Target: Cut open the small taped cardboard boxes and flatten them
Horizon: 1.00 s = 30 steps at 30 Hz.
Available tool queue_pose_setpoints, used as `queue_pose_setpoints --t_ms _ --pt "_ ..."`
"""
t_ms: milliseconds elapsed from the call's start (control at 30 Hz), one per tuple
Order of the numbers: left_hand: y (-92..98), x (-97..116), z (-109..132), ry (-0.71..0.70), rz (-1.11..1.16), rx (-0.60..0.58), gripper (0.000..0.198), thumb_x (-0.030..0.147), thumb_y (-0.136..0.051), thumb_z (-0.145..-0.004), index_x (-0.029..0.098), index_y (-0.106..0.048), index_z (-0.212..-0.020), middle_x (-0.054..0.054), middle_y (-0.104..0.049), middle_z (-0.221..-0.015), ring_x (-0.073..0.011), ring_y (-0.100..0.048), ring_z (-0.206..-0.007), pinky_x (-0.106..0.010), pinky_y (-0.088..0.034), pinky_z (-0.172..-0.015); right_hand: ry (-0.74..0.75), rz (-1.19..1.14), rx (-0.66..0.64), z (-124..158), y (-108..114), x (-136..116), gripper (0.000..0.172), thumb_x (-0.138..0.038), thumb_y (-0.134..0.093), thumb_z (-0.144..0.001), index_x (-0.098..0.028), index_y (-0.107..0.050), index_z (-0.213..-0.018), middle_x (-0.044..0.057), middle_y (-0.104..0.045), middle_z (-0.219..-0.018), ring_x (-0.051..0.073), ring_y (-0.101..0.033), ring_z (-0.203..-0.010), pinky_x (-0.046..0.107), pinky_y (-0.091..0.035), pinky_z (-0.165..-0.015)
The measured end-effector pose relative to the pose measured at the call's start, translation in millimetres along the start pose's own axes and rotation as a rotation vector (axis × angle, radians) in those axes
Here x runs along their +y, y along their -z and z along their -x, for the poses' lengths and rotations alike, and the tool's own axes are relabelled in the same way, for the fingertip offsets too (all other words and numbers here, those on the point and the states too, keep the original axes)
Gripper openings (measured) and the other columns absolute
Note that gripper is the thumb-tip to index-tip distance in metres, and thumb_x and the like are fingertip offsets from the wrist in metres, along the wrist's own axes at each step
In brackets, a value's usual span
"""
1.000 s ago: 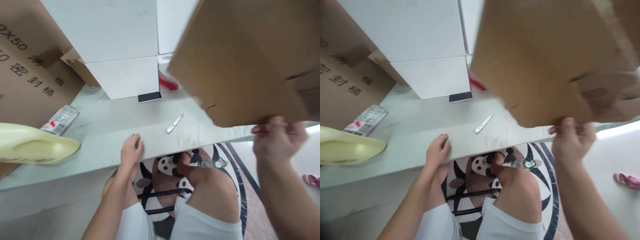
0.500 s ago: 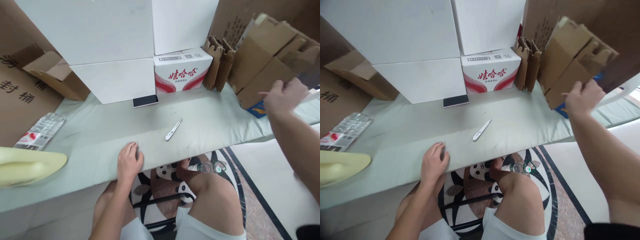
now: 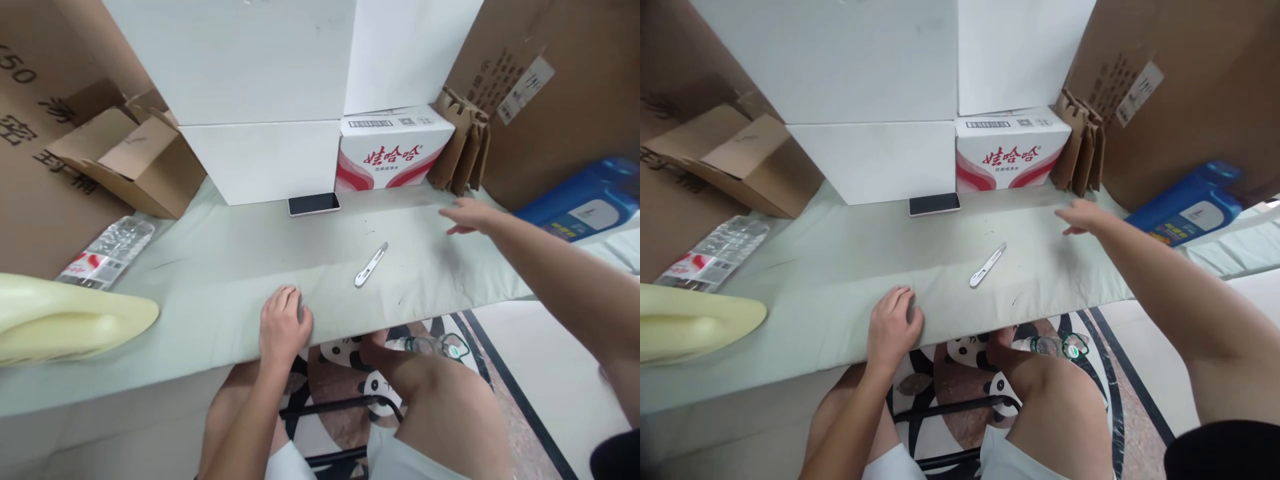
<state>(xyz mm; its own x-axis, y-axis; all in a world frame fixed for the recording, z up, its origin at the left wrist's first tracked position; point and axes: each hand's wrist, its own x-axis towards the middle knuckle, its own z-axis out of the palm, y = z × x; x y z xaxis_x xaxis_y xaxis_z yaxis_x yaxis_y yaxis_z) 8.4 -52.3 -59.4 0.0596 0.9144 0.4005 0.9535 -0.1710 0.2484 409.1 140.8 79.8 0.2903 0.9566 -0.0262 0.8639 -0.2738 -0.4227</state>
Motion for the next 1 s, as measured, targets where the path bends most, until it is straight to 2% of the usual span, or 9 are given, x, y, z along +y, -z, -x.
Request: queue_pose_setpoints --t_ms 100,200,333,533,733,800,867,933,1000 --pt "2.5 5 2 0.039 0.038 -0.025 0.034 0.023 -0.054 -0.091 0.01 -0.074 -0.115 -0.018 -0.075 -0.127 -0.0368 -0.067 -0.126 -0.054 -0.056 -0.106 -0.021 0.092 -0.266 31 -19 -32 0.063 -0.028 -0.065 -0.093 0.007 -0.054 -0.144 0.031 -0.075 -0.112 0.019 -0.073 -0.055 0.029 -0.053 -0.053" --pt "6.4 10 6 0.086 0.094 -0.06 0.032 0.021 -0.056 -0.09 0.012 -0.074 -0.115 -0.016 -0.075 -0.128 -0.0346 -0.066 -0.128 -0.052 -0.054 -0.11 0.125 0.193 -0.368 55 -42 -87 0.048 -0.027 -0.061 -0.096 -0.01 -0.061 -0.141 0.016 -0.08 -0.111 0.021 -0.076 -0.07 0.034 -0.059 -0.072" --pt "10.5 10 11 0.095 0.202 -0.067 0.028 0.024 -0.062 -0.088 0.015 -0.074 -0.112 -0.013 -0.073 -0.133 -0.0337 -0.063 -0.133 -0.051 -0.051 -0.114 0.534 0.307 -0.379 88 -87 -181 0.037 -0.033 -0.053 -0.099 -0.023 -0.066 -0.132 0.007 -0.078 -0.123 0.023 -0.077 -0.085 0.041 -0.056 -0.095" --pt "12.8 6 18 0.118 0.35 -0.048 0.024 0.028 -0.066 -0.086 0.014 -0.076 -0.102 -0.012 -0.073 -0.131 -0.0331 -0.061 -0.134 -0.049 -0.05 -0.117 1.077 0.181 -0.314 121 -174 -342 0.035 -0.027 -0.055 -0.094 -0.02 -0.07 -0.125 0.012 -0.069 -0.136 0.029 -0.072 -0.111 0.045 -0.055 -0.103" --pt "1.3 6 23 0.1 0.473 -0.022 0.025 0.033 -0.065 -0.084 0.013 -0.075 -0.095 -0.018 -0.073 -0.125 -0.0387 -0.059 -0.136 -0.055 -0.053 -0.113 1.113 -0.16 -0.227 123 -247 -497 0.03 -0.011 -0.066 -0.085 -0.016 -0.071 -0.113 0.011 -0.044 -0.16 0.03 -0.046 -0.151 0.043 -0.041 -0.125" --pt "-2.5 5 24 0.093 0.506 0.002 0.025 0.033 -0.065 -0.083 0.013 -0.075 -0.095 -0.018 -0.073 -0.123 -0.0391 -0.059 -0.135 -0.056 -0.052 -0.113 1.077 -0.276 -0.27 124 -257 -528 0.021 -0.008 -0.062 -0.087 -0.013 -0.069 -0.105 0.008 -0.051 -0.153 0.026 -0.055 -0.142 0.04 -0.042 -0.123" --pt "-4.4 5 25 0.094 0.517 0.03 0.024 0.032 -0.064 -0.084 0.014 -0.075 -0.095 -0.017 -0.074 -0.121 -0.0387 -0.061 -0.134 -0.056 -0.053 -0.113 1.0 -0.359 -0.322 125 -257 -542 0.015 -0.007 -0.055 -0.091 -0.012 -0.067 -0.097 0.006 -0.057 -0.145 0.018 -0.074 -0.11 0.038 -0.054 -0.111" --pt "-4.2 4 25 0.092 0.515 0.047 0.022 0.032 -0.064 -0.084 0.015 -0.075 -0.093 -0.017 -0.075 -0.118 -0.039 -0.062 -0.132 -0.056 -0.054 -0.111 0.925 -0.414 -0.348 127 -251 -538 0.019 -0.006 -0.047 -0.093 -0.01 -0.066 -0.093 0.005 -0.058 -0.144 0.007 -0.074 -0.075 0.033 -0.061 -0.096" --pt "-2.5 3 24 0.095 0.502 0.041 0.021 0.032 -0.065 -0.083 0.014 -0.074 -0.089 -0.018 -0.075 -0.116 -0.0404 -0.062 -0.131 -0.056 -0.054 -0.109 0.906 -0.44 -0.332 126 -241 -518 0.021 -0.007 -0.045 -0.095 -0.01 -0.065 -0.095 0.004 -0.055 -0.148 0.001 -0.068 -0.063 0.028 -0.062 -0.086"
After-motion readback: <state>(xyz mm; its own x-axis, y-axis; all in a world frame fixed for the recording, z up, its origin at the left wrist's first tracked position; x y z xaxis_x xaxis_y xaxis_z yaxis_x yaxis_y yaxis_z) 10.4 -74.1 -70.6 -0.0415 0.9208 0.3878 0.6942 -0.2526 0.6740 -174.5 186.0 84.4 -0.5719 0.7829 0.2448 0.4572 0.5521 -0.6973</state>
